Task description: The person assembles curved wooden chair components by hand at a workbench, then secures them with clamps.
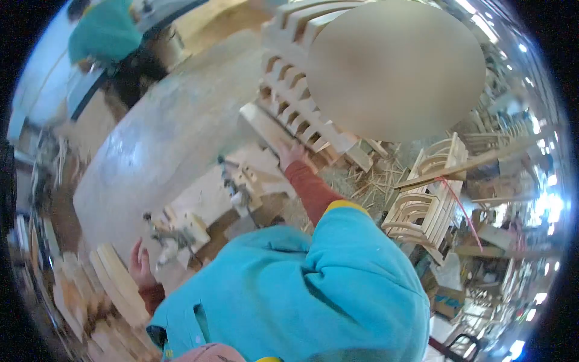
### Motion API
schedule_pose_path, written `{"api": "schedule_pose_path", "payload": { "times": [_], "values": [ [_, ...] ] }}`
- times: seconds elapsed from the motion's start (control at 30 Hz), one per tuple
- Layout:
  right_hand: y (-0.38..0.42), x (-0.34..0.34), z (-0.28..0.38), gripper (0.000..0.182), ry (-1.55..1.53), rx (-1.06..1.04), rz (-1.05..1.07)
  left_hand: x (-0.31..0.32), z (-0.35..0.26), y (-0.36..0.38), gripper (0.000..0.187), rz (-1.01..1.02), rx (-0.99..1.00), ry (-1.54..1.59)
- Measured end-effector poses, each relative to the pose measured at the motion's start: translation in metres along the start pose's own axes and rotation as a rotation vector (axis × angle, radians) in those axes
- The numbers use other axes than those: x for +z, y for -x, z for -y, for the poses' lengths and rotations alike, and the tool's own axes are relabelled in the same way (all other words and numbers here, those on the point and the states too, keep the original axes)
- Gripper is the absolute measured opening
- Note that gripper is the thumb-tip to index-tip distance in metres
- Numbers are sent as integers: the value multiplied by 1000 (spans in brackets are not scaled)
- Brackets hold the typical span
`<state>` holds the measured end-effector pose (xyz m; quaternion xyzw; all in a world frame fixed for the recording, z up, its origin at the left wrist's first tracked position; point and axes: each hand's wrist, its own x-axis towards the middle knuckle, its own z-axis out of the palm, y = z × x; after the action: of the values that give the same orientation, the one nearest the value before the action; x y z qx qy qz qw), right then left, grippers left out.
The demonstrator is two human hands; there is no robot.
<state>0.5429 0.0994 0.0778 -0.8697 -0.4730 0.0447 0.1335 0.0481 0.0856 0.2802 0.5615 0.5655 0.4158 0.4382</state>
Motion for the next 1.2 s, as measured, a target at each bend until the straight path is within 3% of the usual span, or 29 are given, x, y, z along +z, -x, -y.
{"api": "schedule_pose_path", "payload": {
  "times": [0.03,0.1,0.13,0.2,0.23,0.27,0.3,0.4,0.47,0.53,0.6,0.7,0.77,0.9,0.97,1.0,1.03,1.1,1.2],
  "values": [
    [2,-12,6,52,79,1,69,0,1,-3,32,23,16,22],
    [2,-47,16,50,-188,-356,51,-5,9,-11,32,52,69,16],
    [6,-99,36,43,-420,-300,215,-11,13,-18,32,51,101,-14],
    [14,-194,62,31,-624,-294,223,-23,15,-31,32,58,129,9],
    [13,-228,60,25,-586,-337,71,-26,11,-37,33,59,135,16],
    [16,-269,58,16,-739,-447,-349,-23,1,-41,33,48,118,44],
    [13,-301,45,12,-755,-342,-553,-19,-12,-43,33,35,97,71],
    [-5,-382,15,54,-485,87,-1018,-8,-25,-56,34,62,114,146],
    [-66,-353,-46,73,-297,187,-1077,-1,-23,-67,34,110,163,158],
    [-72,-356,-60,88,-478,184,-941,2,-19,-78,33,159,220,123],
    [-57,-367,-66,99,-990,47,-557,3,-20,-82,32,169,234,135],
    [-23,-386,-64,95,-1157,185,-463,-6,-14,-81,30,188,229,185],
    [-7,-377,-87,90,-1462,207,-562,-15,-4,-79,30,189,212,222],
    [54,-378,-65,85,-1716,81,-664,-39,3,-89,30,130,150,203],
    [72,-375,-49,87,-1726,-176,-627,-45,-14,-92,31,47,80,161],
    [81,-375,-40,88,-1732,-295,-602,-46,-18,-101,31,91,154,254],
    [90,-381,-24,85,-1723,-290,-544,-45,-24,-110,30,134,227,345],
    [97,-389,24,80,-1711,-291,-418,-8,-91,-99,31,99,247,262],
    [92,-361,94,78,-1674,-375,-337,45,-142,-109,31,394,521,172]
  ]
}}
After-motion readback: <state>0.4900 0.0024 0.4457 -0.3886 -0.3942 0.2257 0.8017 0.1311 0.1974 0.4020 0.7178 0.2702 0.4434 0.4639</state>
